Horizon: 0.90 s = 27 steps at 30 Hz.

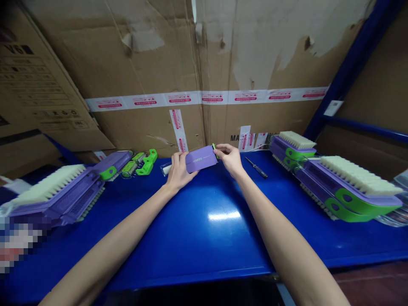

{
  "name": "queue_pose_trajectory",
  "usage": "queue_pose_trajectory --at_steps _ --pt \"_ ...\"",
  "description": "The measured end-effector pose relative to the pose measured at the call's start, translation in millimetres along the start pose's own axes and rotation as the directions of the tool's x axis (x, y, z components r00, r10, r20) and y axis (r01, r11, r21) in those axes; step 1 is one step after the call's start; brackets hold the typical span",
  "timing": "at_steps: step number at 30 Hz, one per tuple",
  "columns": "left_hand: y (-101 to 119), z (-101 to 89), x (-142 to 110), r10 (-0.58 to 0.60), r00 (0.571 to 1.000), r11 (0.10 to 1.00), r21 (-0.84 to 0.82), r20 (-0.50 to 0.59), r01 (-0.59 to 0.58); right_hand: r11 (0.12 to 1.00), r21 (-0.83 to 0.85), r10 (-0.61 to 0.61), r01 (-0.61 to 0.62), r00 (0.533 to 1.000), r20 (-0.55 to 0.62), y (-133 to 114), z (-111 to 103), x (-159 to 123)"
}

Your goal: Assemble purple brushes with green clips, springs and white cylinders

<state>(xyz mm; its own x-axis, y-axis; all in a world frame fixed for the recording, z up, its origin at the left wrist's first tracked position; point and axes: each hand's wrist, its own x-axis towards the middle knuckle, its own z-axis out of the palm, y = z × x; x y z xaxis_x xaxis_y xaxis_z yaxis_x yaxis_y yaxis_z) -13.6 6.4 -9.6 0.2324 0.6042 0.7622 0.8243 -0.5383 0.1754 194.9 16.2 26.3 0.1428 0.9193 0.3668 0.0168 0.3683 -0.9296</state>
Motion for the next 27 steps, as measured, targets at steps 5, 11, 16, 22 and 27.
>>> queue_pose_trajectory --at_steps 5,11,16,22,27 --pt "-0.5 0.6 -0.1 -0.034 0.999 0.999 -0.02 -0.006 0.034 1.0 -0.001 -0.008 0.008 0.998 -0.067 -0.5 1.0 0.6" --pt "0.5 -0.4 -0.5 -0.037 0.999 0.999 -0.006 0.009 0.037 1.0 0.006 -0.002 0.003 0.999 -0.052 2.3 3.4 0.5" --pt "-0.2 0.4 -0.9 -0.052 0.999 0.999 -0.012 0.017 0.052 1.0 0.003 0.014 -0.014 0.998 -0.064 3.4 3.0 0.6" --pt "-0.6 0.8 -0.7 -0.047 0.999 0.999 -0.019 0.007 0.047 1.0 0.001 0.007 -0.007 0.998 -0.064 1.9 0.4 0.9" --pt "-0.9 0.7 -0.4 -0.05 0.999 0.999 -0.021 -0.012 0.05 1.0 0.004 -0.004 0.004 0.999 -0.046 2.6 3.4 -0.3"
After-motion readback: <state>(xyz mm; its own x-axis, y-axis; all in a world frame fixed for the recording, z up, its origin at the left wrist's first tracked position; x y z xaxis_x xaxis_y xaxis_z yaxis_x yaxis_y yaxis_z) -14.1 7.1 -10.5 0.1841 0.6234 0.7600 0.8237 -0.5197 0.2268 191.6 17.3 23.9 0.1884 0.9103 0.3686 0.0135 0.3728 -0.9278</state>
